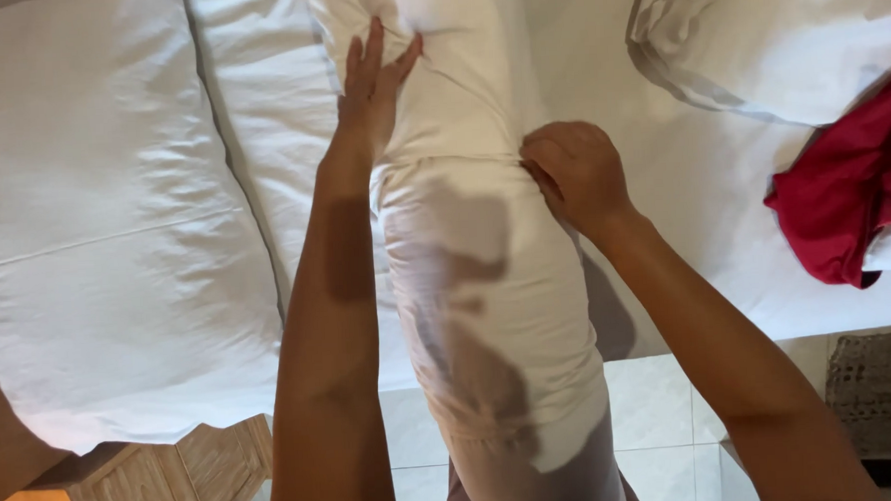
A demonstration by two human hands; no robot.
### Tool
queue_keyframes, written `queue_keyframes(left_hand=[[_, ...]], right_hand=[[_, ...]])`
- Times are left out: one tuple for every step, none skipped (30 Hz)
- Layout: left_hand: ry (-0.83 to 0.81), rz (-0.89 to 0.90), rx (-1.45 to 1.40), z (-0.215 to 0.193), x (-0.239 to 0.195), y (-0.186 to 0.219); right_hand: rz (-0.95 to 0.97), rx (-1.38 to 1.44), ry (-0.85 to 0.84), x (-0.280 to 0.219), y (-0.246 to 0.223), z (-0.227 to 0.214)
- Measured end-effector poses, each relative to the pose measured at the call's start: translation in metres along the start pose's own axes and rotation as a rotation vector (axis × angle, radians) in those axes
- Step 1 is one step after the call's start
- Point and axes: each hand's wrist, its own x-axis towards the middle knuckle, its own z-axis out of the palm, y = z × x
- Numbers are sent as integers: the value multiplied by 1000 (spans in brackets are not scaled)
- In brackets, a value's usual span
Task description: The person is stuffing a long bolster pillow into its white pillowcase on a bed.
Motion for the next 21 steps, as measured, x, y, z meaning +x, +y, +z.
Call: queue_keyframes(left_hand=[[0,-6,2,1,-3,5],[-23,-19,-12,1,-7,9],[-46,-25,-25,2,-8,15],[-47,-26,-22,2,-6,14],[-46,-21,-36,3,-4,15],[-44,-16,-50,4,-2,16],[-54,-22,-48,14,2,-5],[-46,23,11,23,4,-26],[-30,82,69,30,15,-43],[-33,90,70,31,14,-29],[-33,85,55,26,9,-18],[-34,80,41,22,5,-8],[-39,76,38,22,1,-4],[-51,36,-53,23,-3,0],[-58,9,-150,25,0,9],[-59,17,-159,23,7,11],[-38,59,-182,20,7,10],[-18,100,-205,18,8,8],[-22,87,-211,20,-11,7],[102,142,-178,23,-30,7],[228,217,-140,22,-40,10]], right_hand=[[1,6,-2,7,-2,0],[20,38,17,13,-5,0],[40,65,40,20,-7,0],[41,67,41,32,-6,6],[195,168,8,45,-4,10],[349,270,-26,57,-2,15],[359,274,-29,53,-10,13],[454,347,-183,49,-18,10],[536,411,-330,51,-22,7],[538,407,-323,43,-20,6],[561,421,-366,38,-19,8],[583,435,-410,34,-19,11],[589,435,-414,33,-30,3],[539,389,-211,33,-41,-5],[475,329,-5,35,-46,-15],[473,317,-5,22,-46,-14],[427,229,70,8,-47,-13],[378,143,143,-7,-49,-11],[384,145,130,-14,-55,-9],[458,161,52,-21,-61,-8],[526,170,-9,-23,-63,-6]])
